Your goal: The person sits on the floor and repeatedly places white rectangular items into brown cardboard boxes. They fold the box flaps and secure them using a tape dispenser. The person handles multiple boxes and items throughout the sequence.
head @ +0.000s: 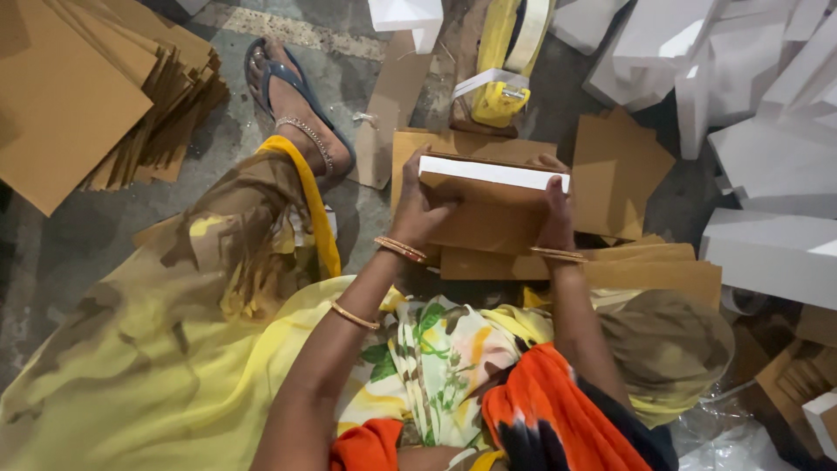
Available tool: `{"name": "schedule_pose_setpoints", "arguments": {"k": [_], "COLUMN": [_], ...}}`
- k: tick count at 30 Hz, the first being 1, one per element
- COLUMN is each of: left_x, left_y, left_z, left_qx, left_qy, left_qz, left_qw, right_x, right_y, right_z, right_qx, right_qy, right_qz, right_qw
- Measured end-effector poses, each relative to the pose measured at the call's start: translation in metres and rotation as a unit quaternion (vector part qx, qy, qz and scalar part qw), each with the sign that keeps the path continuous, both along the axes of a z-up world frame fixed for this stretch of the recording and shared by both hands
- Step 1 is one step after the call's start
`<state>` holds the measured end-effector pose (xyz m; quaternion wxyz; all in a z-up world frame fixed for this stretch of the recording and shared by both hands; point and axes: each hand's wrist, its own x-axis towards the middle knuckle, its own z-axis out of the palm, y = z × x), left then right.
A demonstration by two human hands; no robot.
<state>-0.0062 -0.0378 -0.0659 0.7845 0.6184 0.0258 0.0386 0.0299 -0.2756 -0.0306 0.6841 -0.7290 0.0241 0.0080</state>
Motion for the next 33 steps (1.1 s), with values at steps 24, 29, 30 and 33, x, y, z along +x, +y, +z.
{"name": "schedule_pose_setpoints", "arguments": {"k": [24,29,30,33], "left_x": [0.01,0.018,0.022,0.03], "left_y": [0.013,0.027,0.033,0.054], "left_z": [-0.002,0.017,0.022,0.042], "left_qx": [0.189,0.32,0.32,0.302], "left_qy": [0.001,-0.009,-0.002,-0.054], "left_qz": [0.086,0.05,0.024,-0.017], "left_qw": [0.978,0.946,0.947,0.952], "right_x": [0.02,0.016,0.016,0.015], "right_y": [-0.038,-0.039,-0.037,-0.028], "right_z": [-0.046,-0.034,-0.031,-0.027], "right_qx": [-0.009,-0.118,-0.139,-0.085], "right_qy": [0.022,-0.003,-0.005,-0.015], "right_qz": [0.093,0.075,0.069,0.061], "right_qw": [0.995,0.99,0.988,0.994]}}
